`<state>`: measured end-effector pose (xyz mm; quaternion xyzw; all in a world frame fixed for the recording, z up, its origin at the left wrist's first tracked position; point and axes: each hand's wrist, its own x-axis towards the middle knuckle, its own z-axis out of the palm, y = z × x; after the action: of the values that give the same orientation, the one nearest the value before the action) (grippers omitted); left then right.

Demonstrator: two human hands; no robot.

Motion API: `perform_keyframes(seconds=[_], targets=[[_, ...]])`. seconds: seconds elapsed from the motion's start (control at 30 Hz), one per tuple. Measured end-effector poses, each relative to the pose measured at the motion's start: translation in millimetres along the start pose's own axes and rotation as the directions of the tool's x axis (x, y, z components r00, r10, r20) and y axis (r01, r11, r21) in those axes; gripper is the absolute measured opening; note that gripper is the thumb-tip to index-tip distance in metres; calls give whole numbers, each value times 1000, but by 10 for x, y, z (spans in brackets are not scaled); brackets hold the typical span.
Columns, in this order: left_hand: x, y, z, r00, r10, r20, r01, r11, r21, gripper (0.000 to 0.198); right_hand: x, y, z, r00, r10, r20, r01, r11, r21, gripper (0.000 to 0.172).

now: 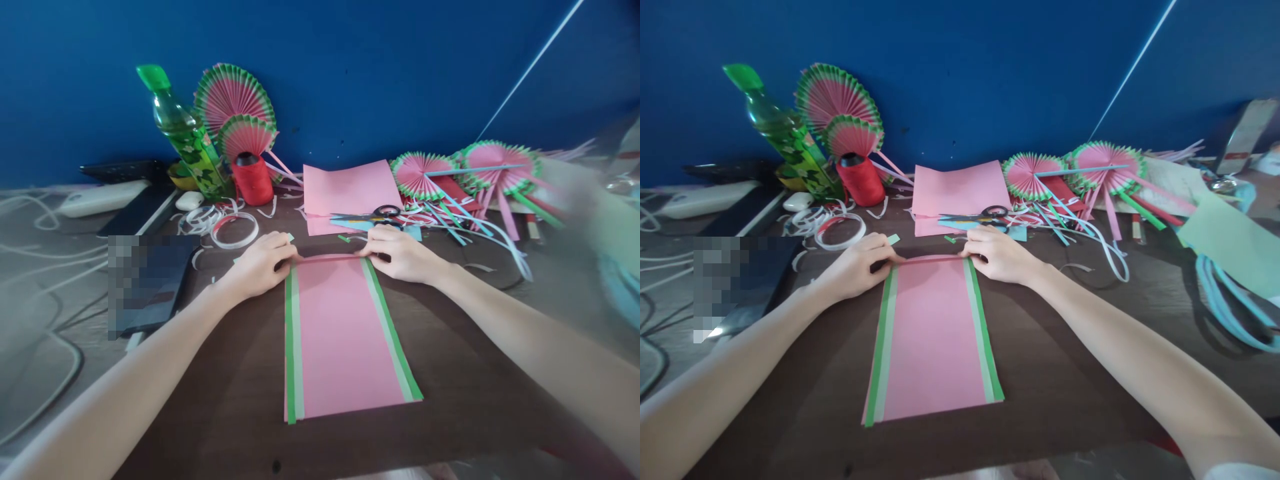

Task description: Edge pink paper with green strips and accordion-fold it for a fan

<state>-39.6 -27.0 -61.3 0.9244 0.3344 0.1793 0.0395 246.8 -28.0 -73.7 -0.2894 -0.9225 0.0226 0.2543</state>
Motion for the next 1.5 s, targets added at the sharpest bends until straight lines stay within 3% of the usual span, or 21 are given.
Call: perform_keyframes(seconds=[0.33, 0.63, 1.17, 1.5], targets=[[-1, 22, -30, 984, 175, -10, -164, 940, 299, 16, -18, 19, 11, 994, -111, 17, 113, 974, -196, 21], [21, 71, -51, 970, 242, 10, -224, 884, 410, 19, 2, -29, -22, 987, -155, 48, 162, 944, -286, 21], [-30, 75, -45, 977, 214, 19, -207, 918, 339, 23, -10, -27, -34, 989, -124, 78, 138, 967, -214, 24], [-42, 161, -35, 983, 182, 7, -172, 916, 363, 26, -16, -96, -27, 991, -133, 25, 134, 944, -302, 24]])
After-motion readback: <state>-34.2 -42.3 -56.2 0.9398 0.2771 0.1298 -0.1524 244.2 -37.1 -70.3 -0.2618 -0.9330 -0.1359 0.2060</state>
